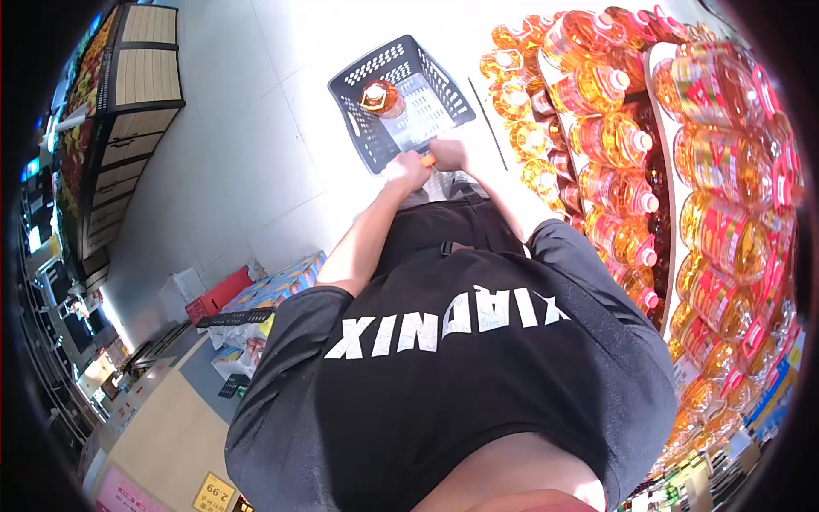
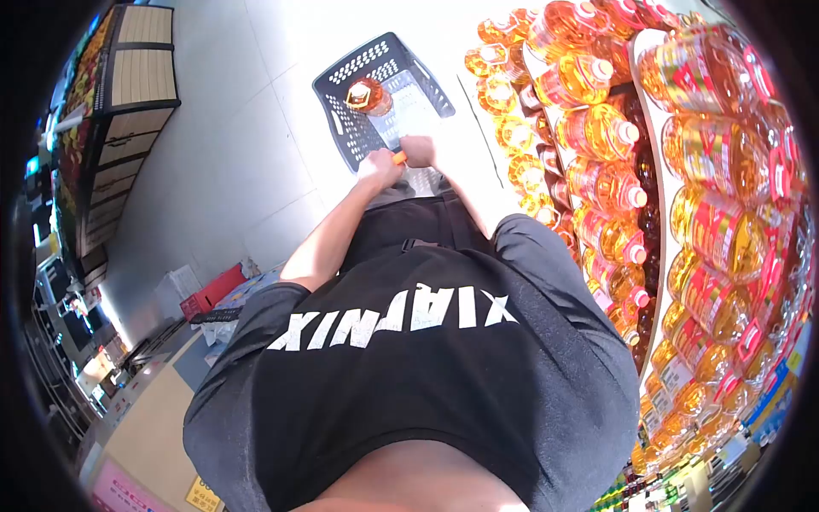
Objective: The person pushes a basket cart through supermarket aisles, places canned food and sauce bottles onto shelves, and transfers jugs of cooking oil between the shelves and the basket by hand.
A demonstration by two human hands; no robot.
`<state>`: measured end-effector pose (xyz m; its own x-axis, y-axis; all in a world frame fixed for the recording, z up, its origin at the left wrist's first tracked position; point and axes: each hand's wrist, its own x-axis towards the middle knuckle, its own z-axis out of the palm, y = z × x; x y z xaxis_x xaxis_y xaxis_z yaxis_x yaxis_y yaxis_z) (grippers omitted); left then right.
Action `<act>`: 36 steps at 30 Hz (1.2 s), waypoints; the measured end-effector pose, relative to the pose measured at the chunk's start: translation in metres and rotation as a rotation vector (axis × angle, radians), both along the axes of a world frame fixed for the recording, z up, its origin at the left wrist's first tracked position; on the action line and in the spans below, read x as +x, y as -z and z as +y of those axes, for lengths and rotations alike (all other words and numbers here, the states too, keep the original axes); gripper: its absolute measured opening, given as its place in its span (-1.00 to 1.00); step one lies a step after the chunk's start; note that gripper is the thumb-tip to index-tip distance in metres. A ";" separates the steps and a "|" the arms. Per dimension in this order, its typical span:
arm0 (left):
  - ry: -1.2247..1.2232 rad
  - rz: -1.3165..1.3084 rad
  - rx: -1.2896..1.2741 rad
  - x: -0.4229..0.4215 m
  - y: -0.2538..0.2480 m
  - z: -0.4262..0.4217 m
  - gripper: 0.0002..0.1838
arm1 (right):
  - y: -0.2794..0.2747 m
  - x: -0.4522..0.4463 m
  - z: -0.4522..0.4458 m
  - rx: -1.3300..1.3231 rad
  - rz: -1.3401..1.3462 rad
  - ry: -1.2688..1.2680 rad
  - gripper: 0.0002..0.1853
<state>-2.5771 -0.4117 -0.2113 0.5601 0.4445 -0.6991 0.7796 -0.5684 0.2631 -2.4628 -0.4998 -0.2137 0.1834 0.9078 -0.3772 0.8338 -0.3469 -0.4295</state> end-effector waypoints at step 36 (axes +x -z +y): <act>0.471 -0.173 0.162 -0.173 0.031 -0.260 -0.63 | -0.027 -0.152 -0.370 0.273 -0.006 0.054 -0.37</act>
